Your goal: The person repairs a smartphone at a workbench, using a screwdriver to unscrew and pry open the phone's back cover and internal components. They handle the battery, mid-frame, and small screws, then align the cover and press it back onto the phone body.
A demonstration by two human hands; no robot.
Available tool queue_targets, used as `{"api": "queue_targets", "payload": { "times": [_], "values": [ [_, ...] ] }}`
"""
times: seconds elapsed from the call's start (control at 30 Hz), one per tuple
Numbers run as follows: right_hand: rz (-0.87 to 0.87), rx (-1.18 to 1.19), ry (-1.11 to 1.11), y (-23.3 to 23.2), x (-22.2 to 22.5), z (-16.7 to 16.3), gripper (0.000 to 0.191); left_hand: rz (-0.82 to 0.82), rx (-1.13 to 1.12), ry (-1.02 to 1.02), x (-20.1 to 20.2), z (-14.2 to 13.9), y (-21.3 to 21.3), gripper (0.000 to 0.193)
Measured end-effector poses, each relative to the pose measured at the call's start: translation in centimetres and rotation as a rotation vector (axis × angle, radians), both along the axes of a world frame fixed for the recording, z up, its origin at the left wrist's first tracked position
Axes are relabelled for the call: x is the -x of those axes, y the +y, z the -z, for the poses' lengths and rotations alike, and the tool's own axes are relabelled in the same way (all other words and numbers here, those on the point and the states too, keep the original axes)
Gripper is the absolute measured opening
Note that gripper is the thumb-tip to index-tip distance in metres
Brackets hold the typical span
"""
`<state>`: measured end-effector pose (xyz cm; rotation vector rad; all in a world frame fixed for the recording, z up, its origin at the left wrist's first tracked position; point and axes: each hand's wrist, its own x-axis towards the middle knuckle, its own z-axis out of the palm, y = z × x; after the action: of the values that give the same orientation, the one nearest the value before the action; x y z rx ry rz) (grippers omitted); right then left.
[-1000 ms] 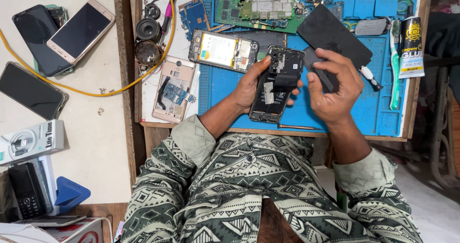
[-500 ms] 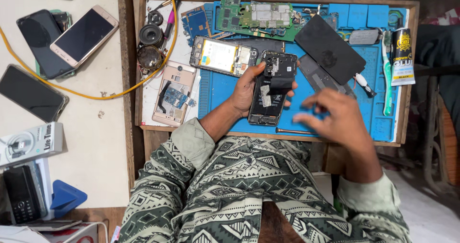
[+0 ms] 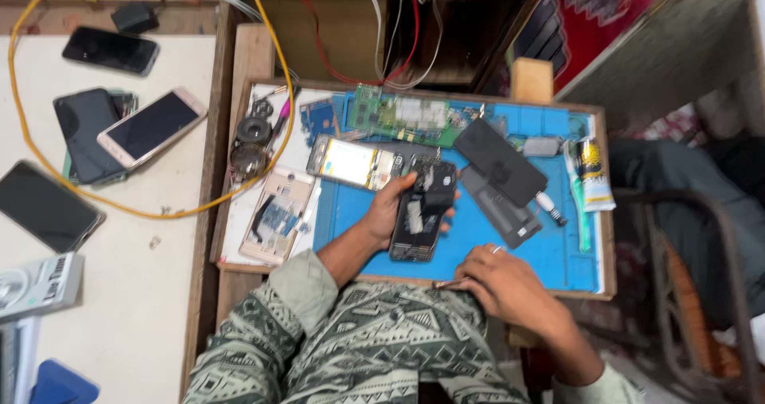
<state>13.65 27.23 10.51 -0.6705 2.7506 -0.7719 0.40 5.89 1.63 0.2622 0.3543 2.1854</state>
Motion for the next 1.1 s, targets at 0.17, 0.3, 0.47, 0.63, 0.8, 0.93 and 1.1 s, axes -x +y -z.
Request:
{"api": "queue_targets", "payload": {
  "times": [0.17, 0.3, 0.47, 0.63, 0.8, 0.93, 1.1],
  "values": [
    [0.117, 0.217, 0.17, 0.3, 1.4, -1.6, 0.015, -0.028, 0.079, 0.021, 0.2, 0.3, -0.1, 0.067],
    [0.35, 0.491, 0.414, 0.6, 4.5, -2.7, 0.01, -0.02, 0.059, 0.041, 0.7, 0.5, -0.2, 0.068],
    [0.325, 0.658, 0.634, -1.9, 8.9, -3.4, 0.038, 0.03, 0.021, -0.042, 0.4, -0.4, -0.2, 0.064],
    [0.378, 0.76, 0.685, -3.7, 10.1, -1.6, 0.069, 0.067, -0.054, -0.022, -0.1, -1.7, -0.3, 0.061],
    [0.36, 0.809, 0.711, -3.4, 9.1, 1.9, 0.068, 0.093, -0.09, -0.079, -1.0, -1.5, -0.3, 0.064],
    [0.385, 0.808, 0.705, -3.3, 9.2, 3.6, 0.068, 0.045, -0.029, -0.11, -1.0, -1.7, 0.1, 0.063],
    [0.364, 0.792, 0.669, -2.8, 10.1, 4.1, 0.069, 0.018, -0.03, -0.082, -0.9, -1.7, 0.2, 0.063]
  ]
}}
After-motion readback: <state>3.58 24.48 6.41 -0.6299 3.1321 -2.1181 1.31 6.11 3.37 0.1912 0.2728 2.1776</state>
